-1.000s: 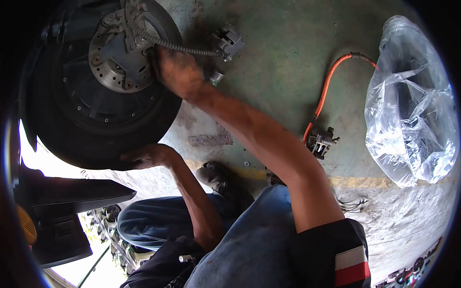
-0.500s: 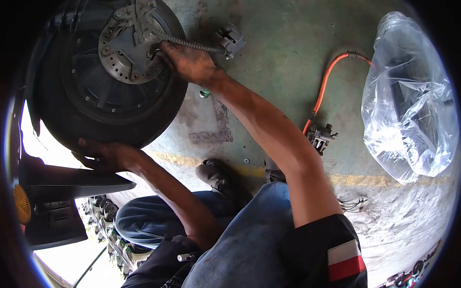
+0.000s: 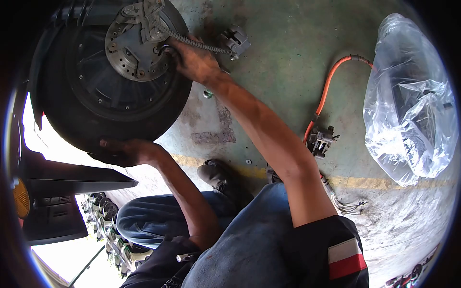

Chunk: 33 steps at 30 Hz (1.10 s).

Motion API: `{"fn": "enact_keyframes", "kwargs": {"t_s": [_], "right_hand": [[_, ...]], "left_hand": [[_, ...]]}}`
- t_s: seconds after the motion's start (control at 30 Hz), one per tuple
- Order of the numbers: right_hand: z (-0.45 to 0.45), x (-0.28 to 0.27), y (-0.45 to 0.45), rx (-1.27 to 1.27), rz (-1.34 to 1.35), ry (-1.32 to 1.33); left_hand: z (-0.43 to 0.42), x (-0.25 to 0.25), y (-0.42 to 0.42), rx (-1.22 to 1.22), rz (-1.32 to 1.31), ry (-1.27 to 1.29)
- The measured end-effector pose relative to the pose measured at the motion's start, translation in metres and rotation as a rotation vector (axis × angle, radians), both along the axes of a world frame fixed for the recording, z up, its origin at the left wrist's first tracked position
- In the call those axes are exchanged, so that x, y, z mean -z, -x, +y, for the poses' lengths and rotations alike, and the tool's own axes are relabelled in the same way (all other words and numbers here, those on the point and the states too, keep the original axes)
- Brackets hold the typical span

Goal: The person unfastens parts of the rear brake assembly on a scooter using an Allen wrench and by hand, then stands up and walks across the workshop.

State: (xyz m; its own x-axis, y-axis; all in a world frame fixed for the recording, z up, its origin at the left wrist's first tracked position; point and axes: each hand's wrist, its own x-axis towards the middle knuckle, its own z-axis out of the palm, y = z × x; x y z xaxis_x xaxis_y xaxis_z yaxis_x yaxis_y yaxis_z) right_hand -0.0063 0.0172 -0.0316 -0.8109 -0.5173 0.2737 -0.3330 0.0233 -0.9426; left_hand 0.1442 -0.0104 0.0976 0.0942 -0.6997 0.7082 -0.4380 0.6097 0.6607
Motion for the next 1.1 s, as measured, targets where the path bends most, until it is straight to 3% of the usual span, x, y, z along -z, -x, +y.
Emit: {"fn": "enact_keyframes", "kwargs": {"t_s": [0.1,0.33,0.53,0.6,0.8,0.93,1.1], "right_hand": [[0.003,-0.008,-0.002,-0.047,-0.194,-0.034],[0.017,-0.024,0.000,-0.041,-0.252,-0.146],[0.027,-0.037,-0.003,-0.006,-0.364,-0.039],[0.020,-0.046,-0.002,0.009,-0.515,0.051],[0.003,-0.039,-0.007,0.062,-0.360,0.049],[0.008,-0.047,-0.006,0.023,-0.443,0.044],[-0.008,-0.049,-0.012,0.197,-0.370,0.058]], "left_hand": [[0.007,0.001,0.004,-0.034,0.009,0.013],[0.010,-0.003,0.003,-0.047,-0.026,-0.085],[0.003,0.002,-0.002,-0.070,-0.062,-0.061],[0.002,0.006,-0.002,-0.091,-0.054,-0.078],[0.005,0.012,0.001,-0.022,0.001,0.006],[0.000,0.037,-0.009,-0.100,0.075,-0.061],[0.006,0.066,-0.012,-0.049,0.131,-0.086]]}}
